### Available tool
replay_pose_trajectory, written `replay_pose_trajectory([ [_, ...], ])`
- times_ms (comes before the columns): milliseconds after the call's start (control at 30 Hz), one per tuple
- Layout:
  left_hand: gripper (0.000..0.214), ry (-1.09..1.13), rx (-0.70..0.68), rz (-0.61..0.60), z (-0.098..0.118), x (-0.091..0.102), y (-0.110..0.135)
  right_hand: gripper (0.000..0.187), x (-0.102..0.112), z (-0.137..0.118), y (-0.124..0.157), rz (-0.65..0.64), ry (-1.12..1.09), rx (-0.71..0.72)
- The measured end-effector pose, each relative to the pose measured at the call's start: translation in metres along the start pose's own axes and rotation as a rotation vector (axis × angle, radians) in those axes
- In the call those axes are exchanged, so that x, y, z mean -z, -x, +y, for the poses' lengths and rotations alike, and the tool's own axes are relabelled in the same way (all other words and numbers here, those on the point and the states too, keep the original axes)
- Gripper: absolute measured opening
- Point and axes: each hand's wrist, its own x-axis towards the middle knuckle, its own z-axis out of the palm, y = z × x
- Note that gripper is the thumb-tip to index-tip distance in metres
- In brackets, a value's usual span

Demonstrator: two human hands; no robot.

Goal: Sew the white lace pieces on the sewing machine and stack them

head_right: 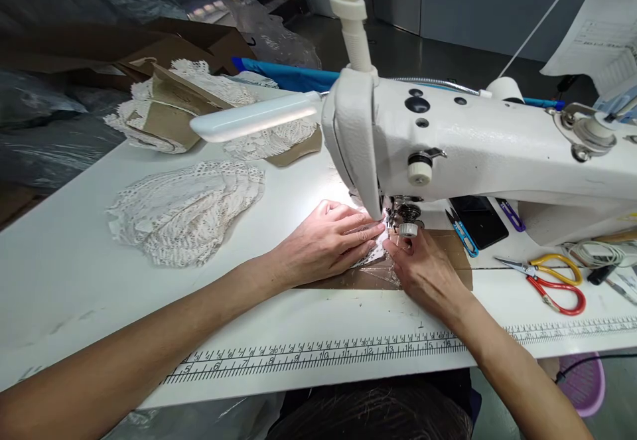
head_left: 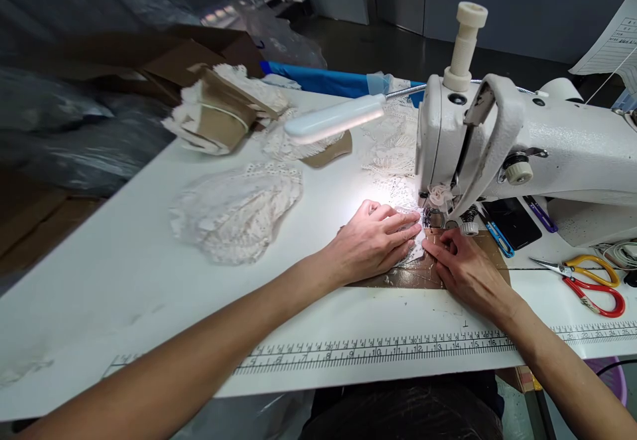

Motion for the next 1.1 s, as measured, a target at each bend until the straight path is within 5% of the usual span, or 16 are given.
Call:
replay_pose_trajectory([
  [667, 0.036, -0.059, -0.028, 0.009, 0.0, 0.0, 0.0, 0.04, -0.006, -0.008, 0.007, -0.101, 0.054, -0.025],
  [1100, 0.035, 0.034, -0.01, 0.041, -0.001, -0.002, 0.0, 0.043, -0.01, -0.004, 0.009, -0.036, 0.018, -0.041],
])
